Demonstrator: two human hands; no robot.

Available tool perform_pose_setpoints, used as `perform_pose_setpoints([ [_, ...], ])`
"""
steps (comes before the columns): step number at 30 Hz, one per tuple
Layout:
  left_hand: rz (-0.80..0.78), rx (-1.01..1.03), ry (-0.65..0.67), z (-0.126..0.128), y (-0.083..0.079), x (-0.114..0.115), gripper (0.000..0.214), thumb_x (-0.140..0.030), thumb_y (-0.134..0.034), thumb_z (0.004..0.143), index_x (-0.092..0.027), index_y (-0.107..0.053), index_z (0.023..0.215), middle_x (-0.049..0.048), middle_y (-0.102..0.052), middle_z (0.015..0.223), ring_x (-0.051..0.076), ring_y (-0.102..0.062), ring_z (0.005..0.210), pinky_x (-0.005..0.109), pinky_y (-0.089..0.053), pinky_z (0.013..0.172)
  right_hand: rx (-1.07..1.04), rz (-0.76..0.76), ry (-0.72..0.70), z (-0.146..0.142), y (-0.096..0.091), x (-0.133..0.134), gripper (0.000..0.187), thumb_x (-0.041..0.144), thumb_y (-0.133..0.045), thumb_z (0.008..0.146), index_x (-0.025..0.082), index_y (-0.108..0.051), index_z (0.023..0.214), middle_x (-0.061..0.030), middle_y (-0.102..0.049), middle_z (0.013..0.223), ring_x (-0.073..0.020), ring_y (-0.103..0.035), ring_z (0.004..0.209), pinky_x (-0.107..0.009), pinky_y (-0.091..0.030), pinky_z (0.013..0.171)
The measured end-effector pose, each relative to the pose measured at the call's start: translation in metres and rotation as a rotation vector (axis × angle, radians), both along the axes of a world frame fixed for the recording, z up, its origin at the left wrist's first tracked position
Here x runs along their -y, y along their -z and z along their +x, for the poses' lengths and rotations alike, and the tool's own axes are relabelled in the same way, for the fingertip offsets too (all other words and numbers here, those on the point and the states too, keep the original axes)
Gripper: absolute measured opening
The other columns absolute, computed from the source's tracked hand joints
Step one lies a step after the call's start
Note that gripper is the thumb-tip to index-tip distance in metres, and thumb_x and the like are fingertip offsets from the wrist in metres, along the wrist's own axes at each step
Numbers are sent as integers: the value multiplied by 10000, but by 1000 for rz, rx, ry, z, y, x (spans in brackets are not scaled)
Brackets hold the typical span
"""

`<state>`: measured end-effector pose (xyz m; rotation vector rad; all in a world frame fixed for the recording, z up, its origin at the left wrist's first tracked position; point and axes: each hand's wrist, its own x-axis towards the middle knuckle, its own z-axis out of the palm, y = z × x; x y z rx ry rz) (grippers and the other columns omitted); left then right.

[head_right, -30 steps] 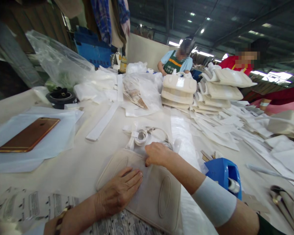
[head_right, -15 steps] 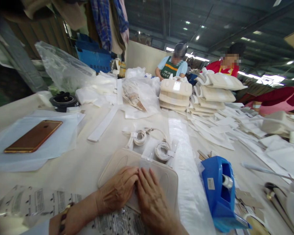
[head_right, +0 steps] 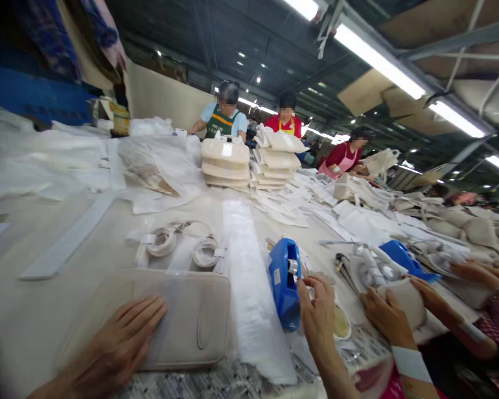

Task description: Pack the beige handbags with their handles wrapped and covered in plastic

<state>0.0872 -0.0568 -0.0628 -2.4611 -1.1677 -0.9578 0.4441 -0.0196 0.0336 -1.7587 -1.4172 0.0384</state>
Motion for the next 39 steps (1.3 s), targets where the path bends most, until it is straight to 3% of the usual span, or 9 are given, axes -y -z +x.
perform_pose_setpoints([
  [4,35,22,-13,0,2,-1,456,-117,-356,831,-163,-486,1267,87,-603,1171,213,-503,1148,361,-342,1004,-362,-269,-36,18,7,-7,339,507,-570,705,191,-651,614,-86,-665,731,-242,-575,731,-366,-454,665],
  [9,77,-79,4,-6,-3,-2,465,-112,-390,811,-160,-492,1262,87,-603,1181,208,-525,1126,338,-370,978,-555,-173,-46,12,16,-12,240,432,-618,634,194,-649,609,-59,-652,633,-209,-580,620,-328,-480,577],
  [16,58,-177,22,-11,-3,-2,441,-81,-411,800,-116,-521,1226,120,-581,1216,220,-485,1184,339,-352,1005,-580,-2,-19,29,50,57,294,488,-688,628,198,-671,674,-77,-648,992,-255,-570,1011,-321,-480,843],
  [20,83,-139,8,-11,-7,-3,442,-112,-411,817,-137,-509,1247,101,-606,1181,213,-510,1158,327,-376,987,-875,-199,48,25,85,87,395,554,-731,559,197,-682,723,-61,-687,806,-229,-646,764,-297,-532,639],
  [23,100,-170,8,-12,-10,-4,450,-125,-425,813,-145,-507,1255,97,-612,1177,212,-530,1134,320,-404,959,-987,-283,0,15,91,83,420,563,-720,577,193,-655,766,-2,-628,604,-174,-594,560,-257,-471,475],
  [26,117,-201,37,-13,-10,-5,445,-133,-455,798,-137,-522,1238,100,-596,1206,215,-525,1141,308,-407,952,-802,-273,8,17,85,74,436,591,-679,601,186,-638,757,30,-559,530,-143,-522,481,-243,-419,430],
  [32,121,-166,39,-12,-12,-5,397,-103,-437,790,-106,-566,1165,117,-594,1193,224,-525,1125,325,-385,957,-316,-376,31,42,74,65,495,650,-541,648,172,-646,723,-18,-616,552,-182,-579,529,-279,-455,507],
  [36,118,-144,38,-9,-11,-4,387,-81,-414,799,-101,-562,1156,114,-603,1170,221,-516,1126,333,-381,954,2,-429,-18,46,64,77,394,544,-430,768,201,-598,673,-25,-632,553,-202,-606,535,-299,-457,530],
  [39,57,-67,22,-6,-8,-2,401,-85,-385,818,-124,-544,1184,100,-605,1169,222,-501,1146,350,-381,964,310,-459,-167,45,43,93,282,394,-391,860,228,-577,726,-19,-675,655,-193,-650,615,-271,-463,560],
])
